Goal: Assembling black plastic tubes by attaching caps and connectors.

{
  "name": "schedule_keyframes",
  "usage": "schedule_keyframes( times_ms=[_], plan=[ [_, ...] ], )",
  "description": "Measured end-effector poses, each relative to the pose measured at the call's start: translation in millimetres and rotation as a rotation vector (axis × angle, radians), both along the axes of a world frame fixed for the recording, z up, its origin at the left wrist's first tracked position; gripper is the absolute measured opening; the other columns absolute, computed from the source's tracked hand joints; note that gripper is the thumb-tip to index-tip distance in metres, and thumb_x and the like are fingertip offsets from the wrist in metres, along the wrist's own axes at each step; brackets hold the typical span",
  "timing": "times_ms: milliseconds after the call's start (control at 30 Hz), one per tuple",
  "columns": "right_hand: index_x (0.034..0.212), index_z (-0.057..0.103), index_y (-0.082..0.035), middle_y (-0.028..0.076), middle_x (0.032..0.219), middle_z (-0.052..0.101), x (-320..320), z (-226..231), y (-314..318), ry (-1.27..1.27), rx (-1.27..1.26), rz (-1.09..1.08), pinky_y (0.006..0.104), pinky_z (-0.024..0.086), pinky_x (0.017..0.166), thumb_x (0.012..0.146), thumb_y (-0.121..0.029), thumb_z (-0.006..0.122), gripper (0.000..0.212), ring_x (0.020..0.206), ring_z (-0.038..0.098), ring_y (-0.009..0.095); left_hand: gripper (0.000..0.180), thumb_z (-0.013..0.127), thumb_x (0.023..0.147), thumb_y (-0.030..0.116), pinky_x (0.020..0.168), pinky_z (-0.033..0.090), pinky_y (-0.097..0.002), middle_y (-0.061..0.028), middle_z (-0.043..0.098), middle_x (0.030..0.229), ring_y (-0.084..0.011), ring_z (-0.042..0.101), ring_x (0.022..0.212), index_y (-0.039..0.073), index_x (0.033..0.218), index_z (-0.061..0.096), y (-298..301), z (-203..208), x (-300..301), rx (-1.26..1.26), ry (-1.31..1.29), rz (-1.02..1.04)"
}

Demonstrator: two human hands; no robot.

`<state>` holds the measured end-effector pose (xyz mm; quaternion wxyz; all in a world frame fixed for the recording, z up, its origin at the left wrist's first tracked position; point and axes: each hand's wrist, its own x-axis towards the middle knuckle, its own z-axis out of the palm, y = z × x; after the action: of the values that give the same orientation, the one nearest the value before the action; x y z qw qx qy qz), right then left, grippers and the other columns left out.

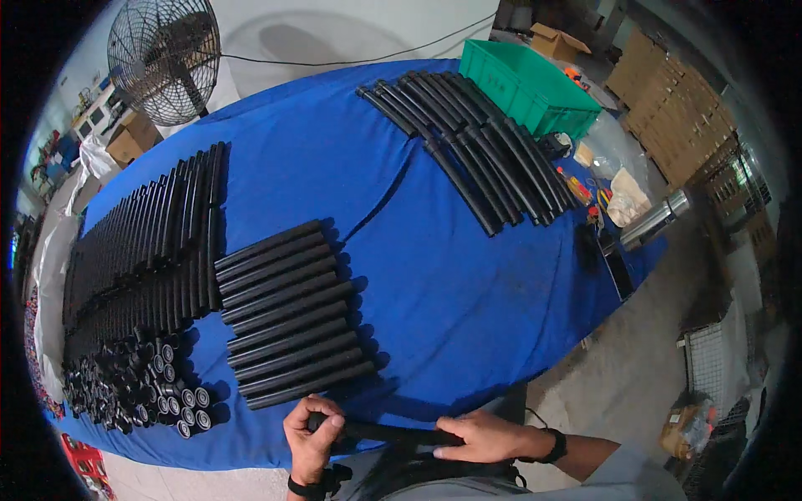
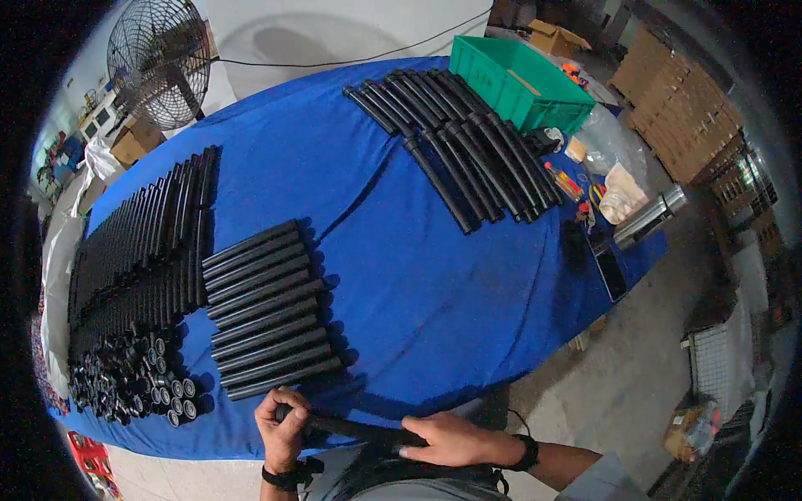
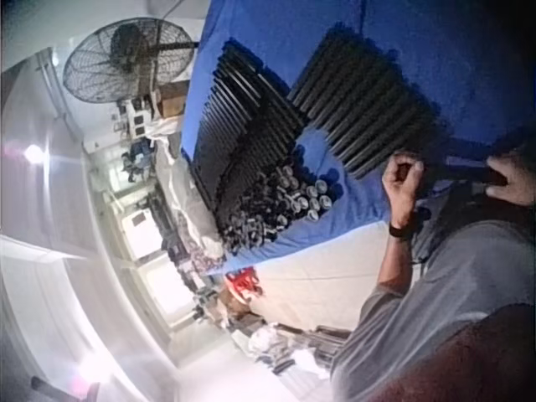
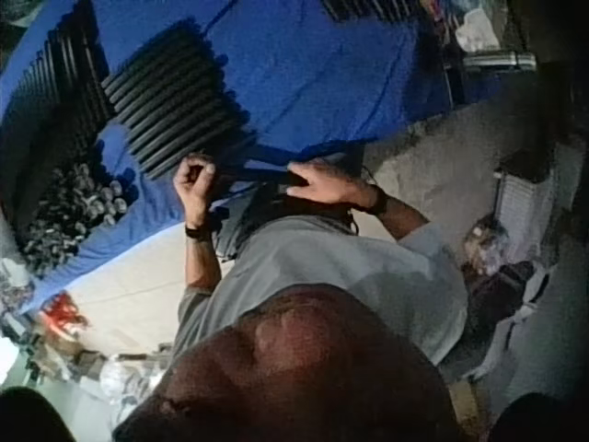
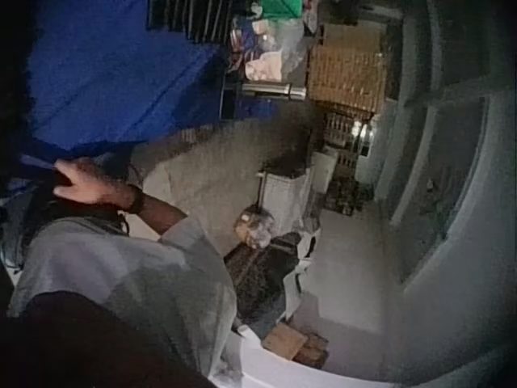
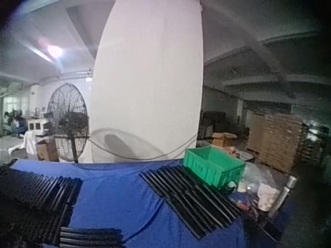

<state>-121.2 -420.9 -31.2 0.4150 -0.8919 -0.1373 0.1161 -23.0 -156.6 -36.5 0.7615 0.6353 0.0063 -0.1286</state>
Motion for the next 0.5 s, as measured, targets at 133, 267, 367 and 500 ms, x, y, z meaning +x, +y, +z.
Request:
schedule_keyframes(
  times_ms=[133,267,367,500],
  plan=[
    [0.109,0.054,-0.002,0.016,0.083,0.062,7.3,6.8,-0.1,1.012,0.435,0.148,0.0401,0.048,0.056,0.092,-0.032,0.063,0.035,0.068,0.064,0.034,0.010,0.068,0.083,0.004,0.050,0.041,-0.0219,-0.0054,0.059,0.078,-0.0090,0.052,0.060,0.002,0.080,0.058,8.9,-15.8,1.5,-0.127,-0.143,-0.086],
    [0.103,0.055,-0.001,0.014,0.070,0.058,-4.6,0.4,7.3,-0.215,-0.041,-0.027,0.0323,0.045,0.054,0.091,-0.033,0.065,0.036,0.062,0.061,0.021,0.012,0.068,0.082,0.005,0.047,0.040,-0.0215,-0.0059,0.058,0.077,-0.0088,0.051,0.057,0.001,0.080,0.057,1.6,-7.8,0.6,-0.038,-0.063,0.015],
    [0.100,0.055,-0.002,0.014,0.069,0.057,13.1,19.6,-8.5,0.873,0.489,0.105,0.0341,0.044,0.053,0.091,-0.035,0.065,0.036,0.062,0.062,0.021,0.013,0.068,0.084,0.005,0.046,0.040,-0.0217,-0.0051,0.058,0.077,-0.0078,0.050,0.057,0.001,0.079,0.056,2.7,-4.6,1.2,-0.086,-0.114,-0.066],
    [0.101,0.056,-0.003,0.013,0.071,0.060,-2.1,1.8,3.9,0.277,0.237,0.101,0.0344,0.044,0.052,0.092,-0.034,0.063,0.033,0.063,0.063,0.026,0.014,0.069,0.082,0.007,0.046,0.040,-0.0223,-0.0060,0.059,0.078,-0.0080,0.050,0.057,0.001,0.080,0.057,8.1,-17.0,1.4,-0.109,-0.108,-0.063]
  ],
)
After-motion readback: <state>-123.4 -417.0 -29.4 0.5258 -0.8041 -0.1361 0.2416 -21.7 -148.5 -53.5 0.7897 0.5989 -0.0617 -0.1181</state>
